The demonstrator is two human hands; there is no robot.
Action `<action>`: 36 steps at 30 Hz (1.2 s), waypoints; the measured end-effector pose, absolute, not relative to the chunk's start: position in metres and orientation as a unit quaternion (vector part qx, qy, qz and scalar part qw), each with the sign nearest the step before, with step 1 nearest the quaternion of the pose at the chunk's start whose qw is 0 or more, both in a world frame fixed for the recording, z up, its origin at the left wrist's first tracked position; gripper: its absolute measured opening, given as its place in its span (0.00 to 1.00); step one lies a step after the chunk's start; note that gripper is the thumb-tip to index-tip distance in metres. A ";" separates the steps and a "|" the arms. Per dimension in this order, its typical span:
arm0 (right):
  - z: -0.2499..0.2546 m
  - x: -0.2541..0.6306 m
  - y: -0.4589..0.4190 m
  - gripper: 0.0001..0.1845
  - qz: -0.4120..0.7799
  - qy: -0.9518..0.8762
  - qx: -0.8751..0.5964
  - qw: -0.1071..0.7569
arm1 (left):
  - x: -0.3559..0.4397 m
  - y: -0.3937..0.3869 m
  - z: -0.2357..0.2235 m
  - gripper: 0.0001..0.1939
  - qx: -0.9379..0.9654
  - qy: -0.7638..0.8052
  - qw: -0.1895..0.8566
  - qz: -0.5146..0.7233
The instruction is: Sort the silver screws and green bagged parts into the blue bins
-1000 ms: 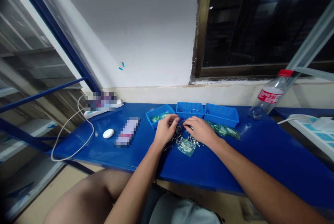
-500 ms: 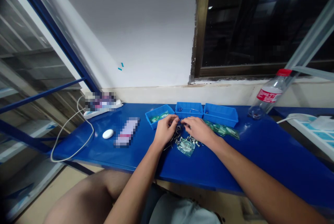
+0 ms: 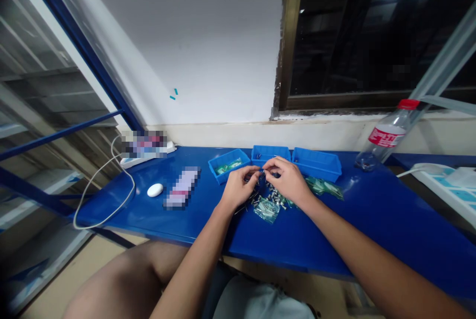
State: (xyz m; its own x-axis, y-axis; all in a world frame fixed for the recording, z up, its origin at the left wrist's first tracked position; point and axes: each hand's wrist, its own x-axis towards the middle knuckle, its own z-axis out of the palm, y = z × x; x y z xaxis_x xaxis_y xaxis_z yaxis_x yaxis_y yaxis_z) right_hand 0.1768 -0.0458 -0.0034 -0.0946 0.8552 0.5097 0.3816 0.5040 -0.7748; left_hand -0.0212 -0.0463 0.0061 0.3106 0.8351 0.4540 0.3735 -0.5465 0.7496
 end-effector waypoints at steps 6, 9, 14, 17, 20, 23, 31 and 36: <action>-0.007 0.173 -0.050 0.09 0.227 -0.707 -0.423 0.519 | -0.022 -0.052 0.014 0.15 0.765 0.374 0.317 0.417; -0.009 0.174 -0.051 0.09 0.223 -0.707 -0.434 0.513 | -0.022 -0.050 0.012 0.15 0.757 0.371 0.331 0.423; -0.006 0.174 -0.052 0.10 0.248 -0.695 -0.458 0.495 | -0.022 -0.042 0.003 0.11 0.716 0.399 0.351 0.453; -0.004 0.174 -0.053 0.11 0.249 -0.692 -0.466 0.491 | -0.022 -0.039 0.000 0.08 0.708 0.397 0.338 0.476; -0.004 0.174 -0.053 0.11 0.239 -0.693 -0.480 0.482 | -0.023 -0.037 0.000 0.06 0.734 0.381 0.295 0.478; -0.009 0.176 -0.050 0.10 0.231 -0.698 -0.488 0.470 | -0.022 -0.038 -0.001 0.05 0.746 0.365 0.288 0.477; -0.008 0.176 -0.050 0.08 0.218 -0.722 -0.469 0.459 | -0.020 -0.038 -0.005 0.09 0.700 0.358 0.382 0.487; 0.000 0.175 -0.058 0.10 0.140 -0.774 -0.440 0.434 | -0.021 -0.041 0.001 0.06 0.708 0.375 0.361 0.477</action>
State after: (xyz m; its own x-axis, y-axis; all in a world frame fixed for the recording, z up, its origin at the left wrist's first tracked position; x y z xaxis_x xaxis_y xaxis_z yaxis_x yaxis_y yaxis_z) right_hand 0.1749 -0.0580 0.0003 -0.2367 0.8021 0.5482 0.5599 0.5738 -0.5978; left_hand -0.0207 -0.0413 0.0008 0.2632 0.8762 0.4037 0.1866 -0.4568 0.8698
